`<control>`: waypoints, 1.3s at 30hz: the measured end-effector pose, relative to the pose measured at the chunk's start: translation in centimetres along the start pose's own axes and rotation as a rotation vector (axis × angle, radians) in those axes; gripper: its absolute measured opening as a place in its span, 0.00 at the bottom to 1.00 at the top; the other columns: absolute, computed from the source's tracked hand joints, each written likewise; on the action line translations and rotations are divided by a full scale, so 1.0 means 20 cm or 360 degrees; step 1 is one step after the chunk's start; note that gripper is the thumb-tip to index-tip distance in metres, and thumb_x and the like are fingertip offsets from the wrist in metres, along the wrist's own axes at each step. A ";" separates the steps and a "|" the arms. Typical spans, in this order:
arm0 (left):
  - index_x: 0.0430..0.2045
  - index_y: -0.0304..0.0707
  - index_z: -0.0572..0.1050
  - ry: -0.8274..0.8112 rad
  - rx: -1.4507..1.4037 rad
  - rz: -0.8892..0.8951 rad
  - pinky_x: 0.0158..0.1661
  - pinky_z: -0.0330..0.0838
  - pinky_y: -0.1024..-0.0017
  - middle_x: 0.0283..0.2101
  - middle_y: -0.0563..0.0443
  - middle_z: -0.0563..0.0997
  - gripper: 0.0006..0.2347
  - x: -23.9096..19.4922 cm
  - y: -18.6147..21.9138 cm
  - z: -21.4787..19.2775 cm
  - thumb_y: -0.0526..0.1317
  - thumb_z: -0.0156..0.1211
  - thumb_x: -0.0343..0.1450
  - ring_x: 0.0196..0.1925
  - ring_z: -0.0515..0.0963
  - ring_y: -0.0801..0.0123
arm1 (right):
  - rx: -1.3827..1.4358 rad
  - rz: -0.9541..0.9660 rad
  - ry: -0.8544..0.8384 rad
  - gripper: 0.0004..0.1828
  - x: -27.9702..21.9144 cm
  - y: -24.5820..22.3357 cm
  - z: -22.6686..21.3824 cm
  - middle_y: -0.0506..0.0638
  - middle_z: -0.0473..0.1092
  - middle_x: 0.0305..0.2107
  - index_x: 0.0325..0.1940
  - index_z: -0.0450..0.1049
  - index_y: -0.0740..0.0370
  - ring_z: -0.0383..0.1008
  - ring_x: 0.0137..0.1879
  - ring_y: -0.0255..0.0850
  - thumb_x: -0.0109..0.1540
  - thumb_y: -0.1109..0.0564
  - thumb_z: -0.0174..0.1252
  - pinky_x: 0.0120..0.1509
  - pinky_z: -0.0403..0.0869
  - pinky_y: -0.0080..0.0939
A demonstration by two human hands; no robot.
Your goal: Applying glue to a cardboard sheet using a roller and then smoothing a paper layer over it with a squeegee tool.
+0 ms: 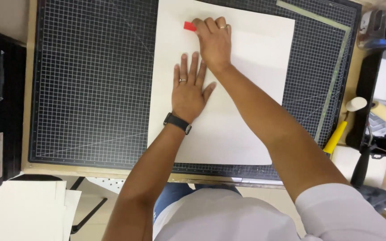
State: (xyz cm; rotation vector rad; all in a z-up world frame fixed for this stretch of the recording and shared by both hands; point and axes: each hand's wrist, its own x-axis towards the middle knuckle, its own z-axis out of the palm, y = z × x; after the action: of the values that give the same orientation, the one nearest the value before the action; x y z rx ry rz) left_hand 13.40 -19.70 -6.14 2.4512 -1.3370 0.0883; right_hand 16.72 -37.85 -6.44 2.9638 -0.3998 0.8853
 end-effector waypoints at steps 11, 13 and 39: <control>0.76 0.43 0.48 -0.0060 -0.0775 -0.0213 0.76 0.41 0.48 0.79 0.44 0.50 0.24 -0.15 -0.27 -0.12 0.48 0.35 0.83 0.82 0.44 0.51 | -0.0001 0.0051 0.0009 0.15 -0.01 -0.12 -0.05 0.42 0.66 0.32 0.50 0.73 0.49 0.59 0.39 0.45 0.62 0.63 0.62 0.38 0.61 0.44; 0.75 0.45 0.48 -0.0101 -0.0823 -0.0270 0.76 0.35 0.48 0.79 0.47 0.52 0.24 -0.19 -0.31 -0.15 0.52 0.28 0.83 0.82 0.43 0.54 | -0.0030 0.0043 0.0017 0.15 -0.05 -0.16 -0.09 0.41 0.67 0.33 0.51 0.73 0.49 0.60 0.39 0.44 0.62 0.63 0.63 0.39 0.63 0.43; 0.75 0.57 0.55 -0.0019 -0.0168 -0.0233 0.75 0.38 0.55 0.78 0.64 0.54 0.22 -0.83 -0.35 -0.23 0.49 0.37 0.83 0.80 0.44 0.58 | 0.0377 -0.0184 -0.0310 0.13 -0.90 -0.74 -0.52 0.44 0.66 0.33 0.55 0.78 0.45 0.66 0.46 0.49 0.69 0.54 0.51 0.48 0.67 0.50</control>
State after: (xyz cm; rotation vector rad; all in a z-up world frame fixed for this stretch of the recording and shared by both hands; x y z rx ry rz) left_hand 10.46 -1.38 -7.34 2.4542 -1.1328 -0.0323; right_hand 0.33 -18.31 -6.78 3.2637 -0.1323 0.6788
